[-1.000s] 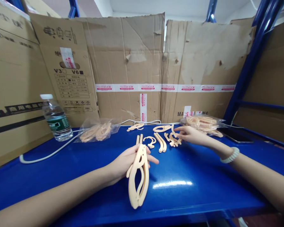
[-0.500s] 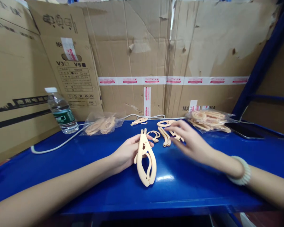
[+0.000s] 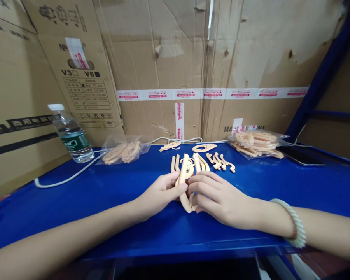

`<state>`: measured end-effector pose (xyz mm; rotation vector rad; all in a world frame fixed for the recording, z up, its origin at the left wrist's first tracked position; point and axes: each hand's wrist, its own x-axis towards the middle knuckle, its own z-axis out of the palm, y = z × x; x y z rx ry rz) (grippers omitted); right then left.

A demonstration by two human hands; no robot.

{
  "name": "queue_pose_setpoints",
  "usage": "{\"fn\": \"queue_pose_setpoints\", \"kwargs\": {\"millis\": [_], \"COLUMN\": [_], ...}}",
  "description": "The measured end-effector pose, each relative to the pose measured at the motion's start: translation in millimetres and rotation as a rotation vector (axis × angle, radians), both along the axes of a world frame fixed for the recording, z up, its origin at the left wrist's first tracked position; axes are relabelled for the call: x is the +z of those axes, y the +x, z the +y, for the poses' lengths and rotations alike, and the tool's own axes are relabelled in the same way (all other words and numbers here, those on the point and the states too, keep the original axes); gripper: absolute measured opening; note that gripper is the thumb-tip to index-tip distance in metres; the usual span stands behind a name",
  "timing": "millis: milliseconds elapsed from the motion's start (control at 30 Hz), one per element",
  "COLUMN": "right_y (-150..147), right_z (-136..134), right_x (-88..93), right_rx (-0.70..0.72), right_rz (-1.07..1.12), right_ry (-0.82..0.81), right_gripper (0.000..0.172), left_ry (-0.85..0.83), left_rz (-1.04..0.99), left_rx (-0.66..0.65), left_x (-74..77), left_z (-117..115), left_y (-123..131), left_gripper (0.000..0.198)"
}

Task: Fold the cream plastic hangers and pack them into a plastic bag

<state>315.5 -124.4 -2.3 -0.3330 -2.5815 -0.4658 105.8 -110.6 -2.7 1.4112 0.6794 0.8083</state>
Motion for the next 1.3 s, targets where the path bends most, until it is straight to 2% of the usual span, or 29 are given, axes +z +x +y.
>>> {"fn": "queue_pose_setpoints", "kwargs": {"millis": [67,167,300,433,567,700,767,867,1033,1200,1300], "right_y": [-1,-1,4,6,6,13,20,32,48,52,51], "right_z": [-1,1,7,10,8,10,15,32,63,69,66], "right_x": [-1.6,-4.9,-9.2,-9.8,-3.6,2.3,3.3,3.7,4.5,3.8,2.9], "right_rx": [-0.091,-0.238,-0.354,-0.322,-0.254,-0.194,-0.184,-0.217,-0.253,-0.228,-0.249], "right_rz": [0.009,0.014,-0.033,-0.016,-0.011,-0.072,-0.03,0.103,0.132,0.146,0.109], "right_ry": [0.04,0.057,0.062,0.069,0.152,0.246,0.131,-0.078,-0.176,-0.395,-0.448], "right_gripper": [0.016,0.012,0.017,0.029,0.037,0.036,0.028,0.013,0.018,0.018,0.017], "left_ry": [0.037,0.062,0.108,0.077,0.073,0.022,0.018,0.018,-0.007,-0.076,-0.108], "left_rz": [0.01,-0.036,-0.057,-0.056,-0.092,-0.098,-0.11,-0.121,-0.1,-0.07,-0.071], "left_rx": [-0.004,0.073,0.191,0.198,0.197,0.292,0.324,0.269,0.158,0.229,0.247], "left_x": [-0.2,0.0,0.1,1.4,2.7,3.1,3.7,4.2,2.0,4.8,7.7], "left_z": [-2,-3,-3,-3,-4,-1,1,1,-1,2,2], "left_y": [0,1,2,2,2,-1,-3,-5,-3,-2,-1], "left_gripper": [0.044,0.039,0.038,0.04,0.038,0.036,0.035,0.032,0.03,0.026,0.023]}}
